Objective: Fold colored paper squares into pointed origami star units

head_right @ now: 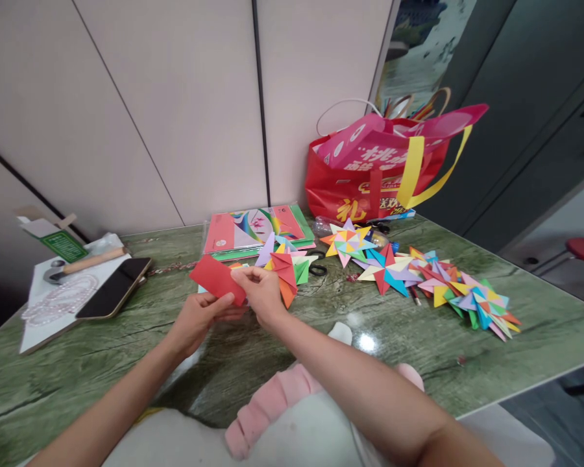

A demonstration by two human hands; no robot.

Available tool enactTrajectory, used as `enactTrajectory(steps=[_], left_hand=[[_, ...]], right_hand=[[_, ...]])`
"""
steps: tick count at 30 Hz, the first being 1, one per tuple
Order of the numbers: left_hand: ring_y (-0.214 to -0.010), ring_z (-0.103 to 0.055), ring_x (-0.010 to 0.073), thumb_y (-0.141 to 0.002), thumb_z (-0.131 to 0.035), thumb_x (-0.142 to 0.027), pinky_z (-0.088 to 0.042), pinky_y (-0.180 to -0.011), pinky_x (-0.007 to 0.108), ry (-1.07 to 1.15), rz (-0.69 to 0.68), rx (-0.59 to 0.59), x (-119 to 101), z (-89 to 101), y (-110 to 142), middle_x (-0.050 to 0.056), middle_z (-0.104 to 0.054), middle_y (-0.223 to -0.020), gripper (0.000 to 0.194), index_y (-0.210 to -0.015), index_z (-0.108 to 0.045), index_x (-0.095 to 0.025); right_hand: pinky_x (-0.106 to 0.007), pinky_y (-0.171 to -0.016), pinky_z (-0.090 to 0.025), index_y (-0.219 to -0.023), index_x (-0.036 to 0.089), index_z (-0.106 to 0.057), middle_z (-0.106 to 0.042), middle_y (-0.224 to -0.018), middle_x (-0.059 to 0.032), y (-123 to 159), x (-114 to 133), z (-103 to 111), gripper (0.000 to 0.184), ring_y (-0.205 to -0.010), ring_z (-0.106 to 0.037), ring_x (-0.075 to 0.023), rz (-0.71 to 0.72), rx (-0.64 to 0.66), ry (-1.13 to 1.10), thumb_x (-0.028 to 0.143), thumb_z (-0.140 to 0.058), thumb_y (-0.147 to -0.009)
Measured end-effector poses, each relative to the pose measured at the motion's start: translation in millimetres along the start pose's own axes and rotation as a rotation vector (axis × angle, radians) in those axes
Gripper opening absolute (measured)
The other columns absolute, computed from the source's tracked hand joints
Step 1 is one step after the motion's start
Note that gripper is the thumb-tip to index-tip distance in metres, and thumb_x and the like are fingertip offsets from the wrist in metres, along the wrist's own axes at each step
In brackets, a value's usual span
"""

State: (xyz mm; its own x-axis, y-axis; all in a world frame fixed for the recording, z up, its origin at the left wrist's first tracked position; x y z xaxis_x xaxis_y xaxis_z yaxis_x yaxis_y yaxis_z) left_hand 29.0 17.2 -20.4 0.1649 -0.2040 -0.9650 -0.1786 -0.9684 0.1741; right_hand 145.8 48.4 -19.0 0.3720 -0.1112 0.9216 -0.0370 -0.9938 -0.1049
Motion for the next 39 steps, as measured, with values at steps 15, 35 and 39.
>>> enactTrajectory(steps=[15,35,39], left_hand=[[-0.067,-0.067,0.0223,-0.056,-0.074,-0.033,-0.054,-0.070,0.036,-0.063,-0.107,-0.095,-9,-0.6,0,0.009,-0.072,-0.073,0.034,-0.079,-0.067,-0.009],[-0.054,-0.065,0.0176,-0.055,-0.076,-0.023,-0.056,-0.063,0.033,0.010,-0.228,-0.263,-28,22.6,1,0.003,-0.070,-0.058,0.027,-0.076,-0.066,-0.008],[-0.061,-0.067,0.0181,-0.057,-0.075,-0.023,-0.055,-0.069,0.032,0.002,-0.243,-0.216,-30,23.4,1,0.004,-0.071,-0.066,0.027,-0.079,-0.066,-0.009]], right_hand=[[-0.025,-0.062,-0.041,-0.061,0.014,-0.064,-0.062,-0.061,0.0013,0,-1,-4,0.019,-0.058,-0.052,-0.0098,-0.072,-0.034,-0.082,0.032,-0.070,-0.058],[-0.026,-0.061,-0.043,-0.072,0.015,-0.065,-0.065,-0.071,-0.0028,-11,3,7,0.022,-0.065,-0.056,-0.0145,0.134,0.094,0.246,0.037,-0.063,-0.068],[-0.026,-0.063,-0.043,-0.071,0.015,-0.065,-0.065,-0.071,-0.0030,-11,12,7,0.019,-0.066,-0.056,-0.0147,0.194,0.119,0.310,0.034,-0.061,-0.070]])
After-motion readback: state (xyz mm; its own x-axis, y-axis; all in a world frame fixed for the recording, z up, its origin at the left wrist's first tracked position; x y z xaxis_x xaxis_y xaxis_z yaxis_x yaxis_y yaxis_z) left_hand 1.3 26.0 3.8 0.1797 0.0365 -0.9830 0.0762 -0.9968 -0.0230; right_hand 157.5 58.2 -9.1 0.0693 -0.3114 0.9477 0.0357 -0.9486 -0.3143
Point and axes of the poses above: each hand's wrist, its own y-axis away from the middle knuckle, its own z-axis out of the back of the hand, x = y × z, the point moved 4 cm from there along -y, towards the middle knuckle
